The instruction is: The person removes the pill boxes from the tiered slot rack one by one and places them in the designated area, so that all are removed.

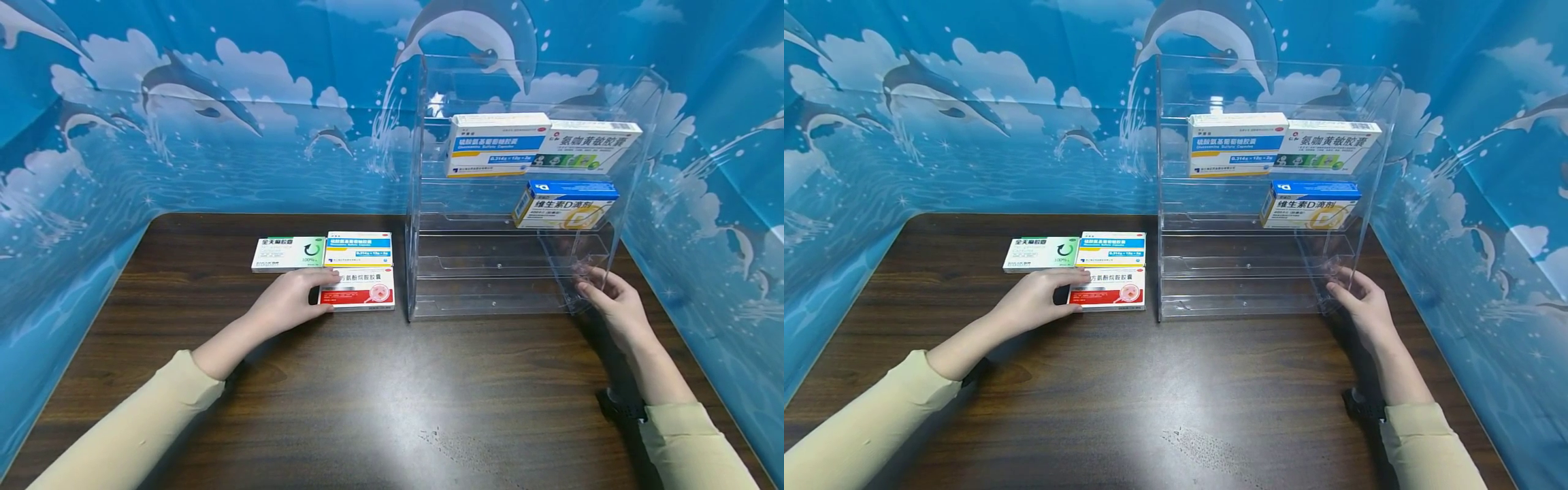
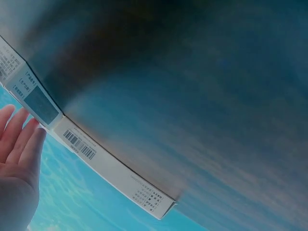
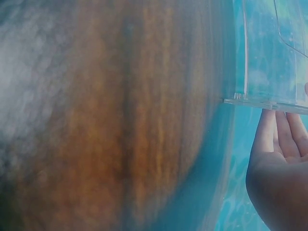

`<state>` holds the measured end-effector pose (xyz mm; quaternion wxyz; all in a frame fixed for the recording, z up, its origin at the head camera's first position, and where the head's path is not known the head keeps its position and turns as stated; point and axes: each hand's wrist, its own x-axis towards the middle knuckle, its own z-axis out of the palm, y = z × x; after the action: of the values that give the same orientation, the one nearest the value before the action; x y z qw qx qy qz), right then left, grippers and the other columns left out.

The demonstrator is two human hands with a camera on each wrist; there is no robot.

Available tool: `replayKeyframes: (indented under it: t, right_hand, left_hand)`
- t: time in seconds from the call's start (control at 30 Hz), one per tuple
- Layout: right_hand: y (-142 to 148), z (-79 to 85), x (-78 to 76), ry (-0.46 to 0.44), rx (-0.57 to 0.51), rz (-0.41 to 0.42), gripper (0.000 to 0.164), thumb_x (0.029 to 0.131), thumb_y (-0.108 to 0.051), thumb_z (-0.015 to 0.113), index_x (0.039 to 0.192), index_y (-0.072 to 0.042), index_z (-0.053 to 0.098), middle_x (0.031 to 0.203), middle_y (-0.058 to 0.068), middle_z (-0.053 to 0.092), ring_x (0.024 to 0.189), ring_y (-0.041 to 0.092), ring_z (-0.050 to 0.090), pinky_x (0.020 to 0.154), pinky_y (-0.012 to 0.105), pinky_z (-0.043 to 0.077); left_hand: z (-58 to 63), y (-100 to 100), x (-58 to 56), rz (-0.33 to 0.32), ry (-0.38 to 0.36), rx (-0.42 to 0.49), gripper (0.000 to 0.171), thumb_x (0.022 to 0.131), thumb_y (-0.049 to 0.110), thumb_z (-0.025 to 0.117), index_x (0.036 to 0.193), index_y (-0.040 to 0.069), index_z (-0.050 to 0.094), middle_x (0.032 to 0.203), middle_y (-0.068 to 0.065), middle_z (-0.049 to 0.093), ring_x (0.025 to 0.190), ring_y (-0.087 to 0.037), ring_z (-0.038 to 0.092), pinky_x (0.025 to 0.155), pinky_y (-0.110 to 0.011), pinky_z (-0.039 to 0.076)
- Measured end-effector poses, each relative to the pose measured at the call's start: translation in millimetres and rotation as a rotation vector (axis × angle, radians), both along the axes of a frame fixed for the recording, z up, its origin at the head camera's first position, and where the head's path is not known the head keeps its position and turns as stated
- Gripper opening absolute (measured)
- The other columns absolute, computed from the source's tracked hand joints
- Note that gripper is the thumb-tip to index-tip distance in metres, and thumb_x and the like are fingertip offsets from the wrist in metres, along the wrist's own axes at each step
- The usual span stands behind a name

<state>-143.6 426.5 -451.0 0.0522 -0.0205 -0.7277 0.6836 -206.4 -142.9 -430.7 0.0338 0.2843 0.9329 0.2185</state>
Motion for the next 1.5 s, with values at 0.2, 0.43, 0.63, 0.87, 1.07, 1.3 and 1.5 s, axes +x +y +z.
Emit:
replayKeyframes:
  t: [0.2, 0.43, 0.63, 0.87, 1.07, 1.3, 1.5]
  right_hand:
    - [-1.3, 0.9, -0.3, 0.002, 0.018, -0.004, 0.032, 0.105, -0.001, 0.063, 0.120, -0.028, 0.070, 0.112, -0.021, 0.076, 0.100, -0.009, 0.070, 0.085, 0.005, 0.055]
    - [-1.3, 0.6, -0.4, -0.005, 0.029, -0.010, 0.032, 0.105, -0.003, 0.064, 0.119, -0.030, 0.070, 0.111, -0.022, 0.075, 0.099, -0.010, 0.069, 0.085, 0.004, 0.054]
    - [0.0, 0.0, -0.6, -0.026, 0.047, -0.025, 0.032, 0.105, -0.002, 0.063, 0.118, -0.031, 0.070, 0.107, -0.023, 0.075, 0.096, -0.009, 0.069, 0.084, 0.004, 0.054]
    - [-0.2, 0.3, -1.9, -0.032, 0.056, -0.032, 0.030, 0.105, -0.005, 0.065, 0.118, -0.032, 0.070, 0.108, -0.023, 0.074, 0.097, -0.010, 0.068, 0.084, 0.003, 0.053]
    - [0.7, -0.5, -1.9, -0.034, 0.058, -0.037, 0.031, 0.105, -0.003, 0.064, 0.117, -0.032, 0.070, 0.106, -0.023, 0.074, 0.097, -0.009, 0.068, 0.083, 0.003, 0.053]
    - [2.3, -2.0, -2.0, -0.041, 0.055, -0.046, 0.035, 0.105, -0.001, 0.063, 0.116, -0.033, 0.070, 0.105, -0.024, 0.075, 0.096, -0.010, 0.067, 0.083, 0.003, 0.053]
    - [2.7, -1.6, -0.9, -0.047, 0.046, -0.048, 0.033, 0.105, -0.002, 0.064, 0.116, -0.032, 0.069, 0.105, -0.023, 0.074, 0.097, -0.010, 0.067, 0.083, 0.003, 0.053]
  left_hand:
    - [1.9, -0.8, 0.1, 0.005, 0.010, 0.004, 0.059, 0.084, 0.015, 0.092, 0.137, 0.002, 0.070, 0.138, -0.015, 0.073, 0.131, -0.035, 0.068, 0.110, -0.053, 0.056]
    - [14.4, 2.2, -1.6, 0.023, 0.024, 0.061, 0.060, 0.085, 0.013, 0.091, 0.139, 0.002, 0.069, 0.139, -0.017, 0.072, 0.131, -0.036, 0.067, 0.112, -0.055, 0.054]
    - [33.2, 10.3, -0.1, 0.041, 0.052, 0.124, 0.056, 0.087, 0.011, 0.088, 0.140, 0.004, 0.069, 0.140, -0.018, 0.071, 0.132, -0.037, 0.066, 0.111, -0.056, 0.054]
    - [54.6, 25.5, 4.1, -0.001, 0.155, 0.235, 0.054, 0.086, 0.010, 0.089, 0.137, 0.005, 0.071, 0.136, -0.015, 0.074, 0.131, -0.036, 0.067, 0.111, -0.055, 0.055]
    - [75.3, 46.5, 9.1, -0.025, 0.165, 0.330, 0.054, 0.086, 0.008, 0.089, 0.138, 0.006, 0.071, 0.139, -0.015, 0.072, 0.134, -0.034, 0.066, 0.112, -0.053, 0.055]
    - [93.6, 78.5, 6.3, -0.097, 0.199, 0.401, 0.050, 0.089, 0.012, 0.088, 0.136, 0.006, 0.072, 0.134, -0.013, 0.075, 0.130, -0.030, 0.069, 0.112, -0.049, 0.056]
    - [108.1, 110.1, -1.6, -0.145, 0.190, 0.442, 0.048, 0.091, 0.014, 0.086, 0.136, 0.006, 0.073, 0.135, -0.012, 0.075, 0.131, -0.028, 0.068, 0.114, -0.045, 0.055]
